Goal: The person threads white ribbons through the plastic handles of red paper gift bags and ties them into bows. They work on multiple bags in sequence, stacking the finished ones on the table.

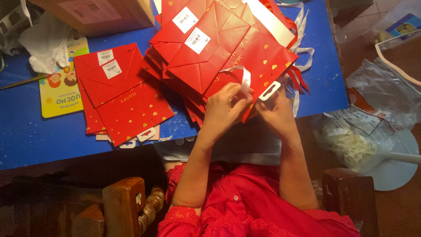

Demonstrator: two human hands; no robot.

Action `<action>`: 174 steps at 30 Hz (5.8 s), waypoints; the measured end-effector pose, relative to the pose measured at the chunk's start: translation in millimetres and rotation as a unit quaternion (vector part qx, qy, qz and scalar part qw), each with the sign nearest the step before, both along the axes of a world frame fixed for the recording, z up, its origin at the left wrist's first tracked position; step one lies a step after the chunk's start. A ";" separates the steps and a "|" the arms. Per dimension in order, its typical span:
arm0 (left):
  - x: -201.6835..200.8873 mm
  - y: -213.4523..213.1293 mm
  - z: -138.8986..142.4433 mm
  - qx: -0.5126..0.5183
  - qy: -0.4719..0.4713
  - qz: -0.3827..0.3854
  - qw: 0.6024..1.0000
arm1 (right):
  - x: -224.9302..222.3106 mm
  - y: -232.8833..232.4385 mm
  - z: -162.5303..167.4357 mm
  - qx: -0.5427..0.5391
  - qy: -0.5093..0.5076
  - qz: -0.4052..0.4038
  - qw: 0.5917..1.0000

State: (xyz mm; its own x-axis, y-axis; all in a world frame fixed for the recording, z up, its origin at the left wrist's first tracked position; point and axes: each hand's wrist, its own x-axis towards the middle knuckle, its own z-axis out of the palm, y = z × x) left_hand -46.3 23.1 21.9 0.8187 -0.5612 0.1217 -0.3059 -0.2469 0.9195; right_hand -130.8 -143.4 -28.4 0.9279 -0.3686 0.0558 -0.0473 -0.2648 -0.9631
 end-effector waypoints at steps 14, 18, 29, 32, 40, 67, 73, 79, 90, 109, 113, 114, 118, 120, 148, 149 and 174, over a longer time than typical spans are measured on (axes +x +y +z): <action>1.6 -5.0 -15.5 0.004 0.058 0.054 0.997 | 0.0 0.3 -10.4 -0.035 -0.020 -0.016 0.999; 2.4 -7.0 -16.2 -0.085 0.141 0.081 0.983 | 0.1 -1.5 -12.9 -0.042 -0.021 -0.015 0.999; 0.1 -1.6 -10.1 -0.020 0.000 0.010 1.000 | -0.9 -2.4 -12.8 -0.073 -0.029 -0.008 0.997; -1.0 -3.6 -10.2 0.010 0.008 0.031 0.999 | -0.6 -2.2 -10.1 -0.081 -0.032 -0.003 0.996; 4.9 -6.3 -17.0 -0.085 0.177 0.095 0.976 | 0.7 1.1 -6.3 -0.057 -0.012 -0.011 0.998; 1.7 -5.9 -14.5 -0.025 0.057 0.076 0.995 | -1.3 -4.5 -2.7 -0.028 0.017 0.022 0.999; 0.5 -4.7 -17.4 -0.016 -0.013 0.056 0.998 | -1.5 -3.3 -4.3 -0.012 -0.013 0.032 0.999; -2.6 -2.6 -24.7 -0.038 0.119 0.070 0.990 | -1.0 -5.2 -10.4 0.071 0.000 0.026 0.997; 15.3 29.9 -36.6 -0.289 0.212 0.045 0.933 | -1.2 -5.0 -13.0 -0.011 0.020 -0.003 1.000; 55.8 112.9 -38.6 -0.404 0.165 0.250 0.864 | -0.2 -3.8 -14.7 0.023 0.018 -0.008 1.000; 60.8 123.5 -46.5 -0.485 0.161 0.310 0.801 | -1.6 -3.6 -19.1 0.021 0.003 -0.004 1.000; 61.3 124.7 -48.0 -0.496 0.149 0.322 0.793 | -1.5 -3.8 -20.1 0.026 0.005 -0.008 1.000; 64.2 130.5 -48.5 -0.525 0.099 0.369 0.760 | -1.2 -5.5 -22.9 0.010 0.022 -0.009 1.000; 64.7 132.4 -45.3 -0.520 0.085 0.393 0.754 | -1.1 -5.7 -23.1 0.037 0.038 -0.009 0.999; 21.6 -50.4 15.3 0.108 -0.367 0.009 0.924 | 11.0 3.0 23.3 0.031 -0.077 -0.051 0.995; 19.1 -50.6 15.4 0.116 -0.383 0.006 0.916 | 10.9 3.3 23.2 0.017 -0.055 -0.061 0.996; 2.7 -64.5 -4.5 0.148 -0.439 0.034 0.886 | 9.7 9.7 21.6 -0.075 -0.075 -0.090 0.990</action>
State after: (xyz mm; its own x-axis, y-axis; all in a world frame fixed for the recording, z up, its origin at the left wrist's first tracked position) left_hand -43.6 -41.4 17.4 0.5138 -0.6278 0.5847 -0.8464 -0.4820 0.2264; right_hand -121.2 -133.7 -6.8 0.8245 -0.5052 0.2551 0.0340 -0.4057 -0.9134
